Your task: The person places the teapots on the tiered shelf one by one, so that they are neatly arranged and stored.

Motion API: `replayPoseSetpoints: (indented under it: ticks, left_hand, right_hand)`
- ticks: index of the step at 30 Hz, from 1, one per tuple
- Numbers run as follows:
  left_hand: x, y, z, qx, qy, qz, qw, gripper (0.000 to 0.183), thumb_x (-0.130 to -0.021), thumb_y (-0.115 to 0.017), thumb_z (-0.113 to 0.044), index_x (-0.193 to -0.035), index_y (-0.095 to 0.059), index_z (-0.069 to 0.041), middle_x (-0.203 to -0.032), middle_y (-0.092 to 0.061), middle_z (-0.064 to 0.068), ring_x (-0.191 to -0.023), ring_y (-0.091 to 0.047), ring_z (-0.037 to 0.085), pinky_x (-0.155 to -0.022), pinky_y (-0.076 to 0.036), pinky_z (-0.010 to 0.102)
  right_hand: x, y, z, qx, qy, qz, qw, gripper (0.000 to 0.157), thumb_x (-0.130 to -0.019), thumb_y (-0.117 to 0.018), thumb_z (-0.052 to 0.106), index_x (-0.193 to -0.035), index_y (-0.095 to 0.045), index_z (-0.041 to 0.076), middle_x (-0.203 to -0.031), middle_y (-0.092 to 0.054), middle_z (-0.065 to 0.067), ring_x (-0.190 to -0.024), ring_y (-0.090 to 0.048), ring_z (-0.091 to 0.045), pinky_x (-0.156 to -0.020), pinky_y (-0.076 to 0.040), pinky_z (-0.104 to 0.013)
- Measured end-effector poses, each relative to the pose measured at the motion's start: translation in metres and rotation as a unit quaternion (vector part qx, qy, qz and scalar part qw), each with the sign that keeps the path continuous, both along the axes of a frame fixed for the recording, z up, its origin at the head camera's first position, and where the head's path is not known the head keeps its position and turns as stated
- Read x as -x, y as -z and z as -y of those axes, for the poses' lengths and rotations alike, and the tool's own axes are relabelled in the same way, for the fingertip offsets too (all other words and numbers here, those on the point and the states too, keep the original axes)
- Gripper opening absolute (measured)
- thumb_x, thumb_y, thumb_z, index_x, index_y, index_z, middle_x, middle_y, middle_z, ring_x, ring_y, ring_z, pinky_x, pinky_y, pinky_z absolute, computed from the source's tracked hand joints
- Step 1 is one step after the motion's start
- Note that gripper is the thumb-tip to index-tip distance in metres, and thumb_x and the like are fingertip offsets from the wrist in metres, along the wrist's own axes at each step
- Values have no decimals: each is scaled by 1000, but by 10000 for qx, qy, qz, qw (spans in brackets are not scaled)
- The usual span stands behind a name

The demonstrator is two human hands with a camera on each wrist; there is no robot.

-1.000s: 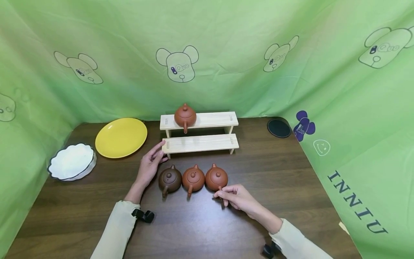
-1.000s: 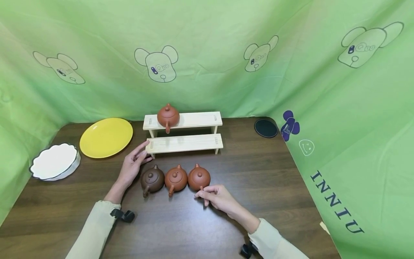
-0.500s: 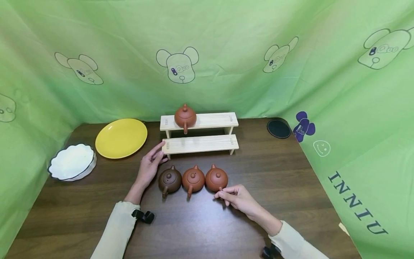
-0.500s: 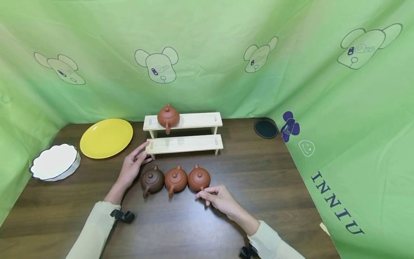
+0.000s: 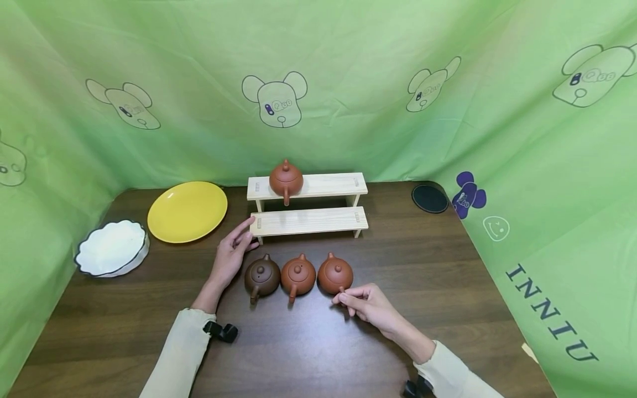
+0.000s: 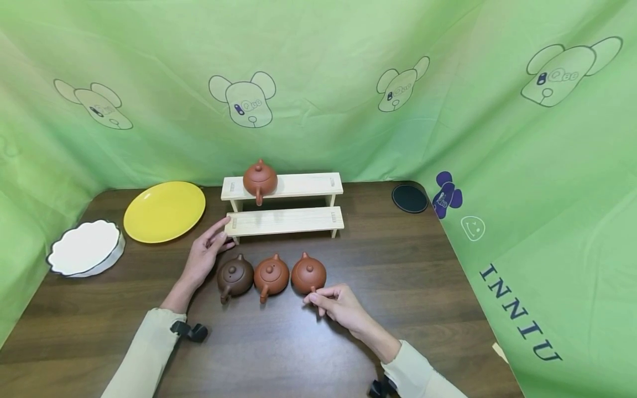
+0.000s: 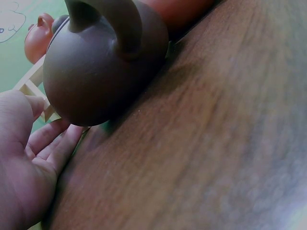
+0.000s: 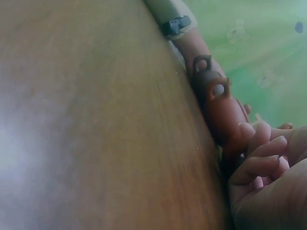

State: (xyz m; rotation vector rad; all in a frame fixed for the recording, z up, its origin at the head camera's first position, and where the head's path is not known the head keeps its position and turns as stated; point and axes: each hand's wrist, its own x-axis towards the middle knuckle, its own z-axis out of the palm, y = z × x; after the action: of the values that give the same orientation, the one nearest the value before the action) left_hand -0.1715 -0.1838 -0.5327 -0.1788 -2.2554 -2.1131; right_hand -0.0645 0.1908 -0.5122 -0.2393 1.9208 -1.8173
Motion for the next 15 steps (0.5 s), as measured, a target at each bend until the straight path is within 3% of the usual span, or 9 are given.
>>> replayPoseSetpoints:
  ticks: [5, 15]
  left_hand:
    - [0, -3, -1, 22, -82, 245, 9997, 46, -119, -53, -13, -165, -54, -7, -157, -60, 23, -108, -74, -2, -102, -65, 24]
    - [0, -3, -1, 74, -76, 277, 9996, 46, -119, -52, -13, -165, -53, -9, -160, -59, 19, -109, -73, -4, -102, -65, 23]
  right_hand:
    - [0, 0, -1, 48, 27, -9, 10000, 35, -114, -65, 14, -117, -74, -20, -70, -60, 9, -52, -34, 3, -44, -24, -12]
    - [1, -2, -2, 72, 163, -21, 9998, 34, -113, -64, 11, -119, -73, -21, -74, -66, 8, -57, -40, 3, -45, -26, -10]
